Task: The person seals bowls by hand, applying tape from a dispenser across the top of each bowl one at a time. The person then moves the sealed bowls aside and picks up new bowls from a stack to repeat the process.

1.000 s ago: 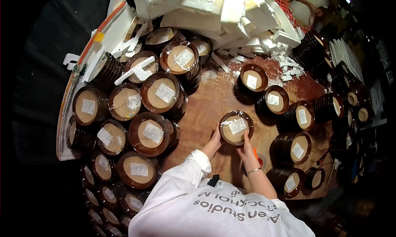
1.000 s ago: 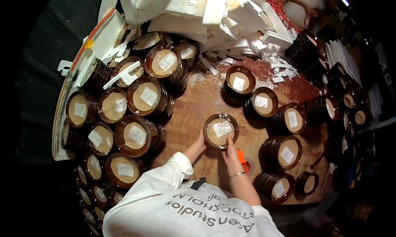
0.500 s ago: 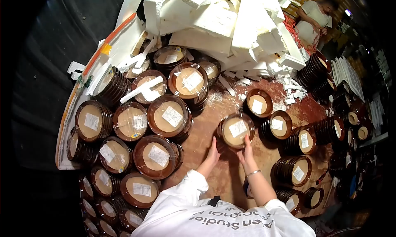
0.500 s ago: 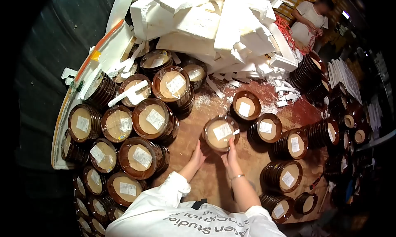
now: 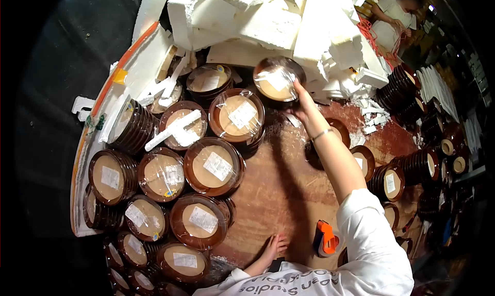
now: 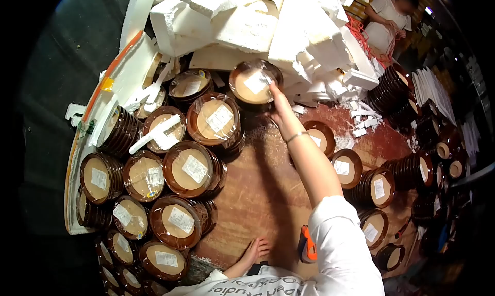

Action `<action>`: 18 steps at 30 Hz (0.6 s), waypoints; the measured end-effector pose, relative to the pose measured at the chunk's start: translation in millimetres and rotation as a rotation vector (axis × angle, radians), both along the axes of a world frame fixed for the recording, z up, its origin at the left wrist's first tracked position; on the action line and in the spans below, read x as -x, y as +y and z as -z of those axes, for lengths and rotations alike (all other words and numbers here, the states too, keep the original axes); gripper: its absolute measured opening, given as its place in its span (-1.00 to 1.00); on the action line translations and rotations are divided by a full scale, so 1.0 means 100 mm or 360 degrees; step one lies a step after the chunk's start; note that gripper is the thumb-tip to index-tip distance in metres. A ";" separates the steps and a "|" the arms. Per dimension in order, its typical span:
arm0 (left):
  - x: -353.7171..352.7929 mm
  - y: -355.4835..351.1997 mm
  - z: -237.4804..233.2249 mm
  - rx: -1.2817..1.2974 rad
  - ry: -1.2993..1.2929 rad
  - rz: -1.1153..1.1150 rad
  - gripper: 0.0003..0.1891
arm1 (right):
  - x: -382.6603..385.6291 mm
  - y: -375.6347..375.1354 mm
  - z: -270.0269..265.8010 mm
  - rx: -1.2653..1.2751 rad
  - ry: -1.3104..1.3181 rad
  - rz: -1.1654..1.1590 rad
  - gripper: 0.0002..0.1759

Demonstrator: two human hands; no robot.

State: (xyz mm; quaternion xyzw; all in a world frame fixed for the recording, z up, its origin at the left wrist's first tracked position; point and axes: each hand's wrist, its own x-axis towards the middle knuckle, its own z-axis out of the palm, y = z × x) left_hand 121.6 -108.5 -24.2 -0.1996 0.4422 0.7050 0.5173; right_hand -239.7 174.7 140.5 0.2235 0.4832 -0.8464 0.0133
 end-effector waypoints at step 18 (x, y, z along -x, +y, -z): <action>-0.06 0.00 0.19 0.0022 -0.0027 -0.0065 -0.41 | 0.55 -0.46 0.19 -0.0008 -0.0136 0.0289 -0.17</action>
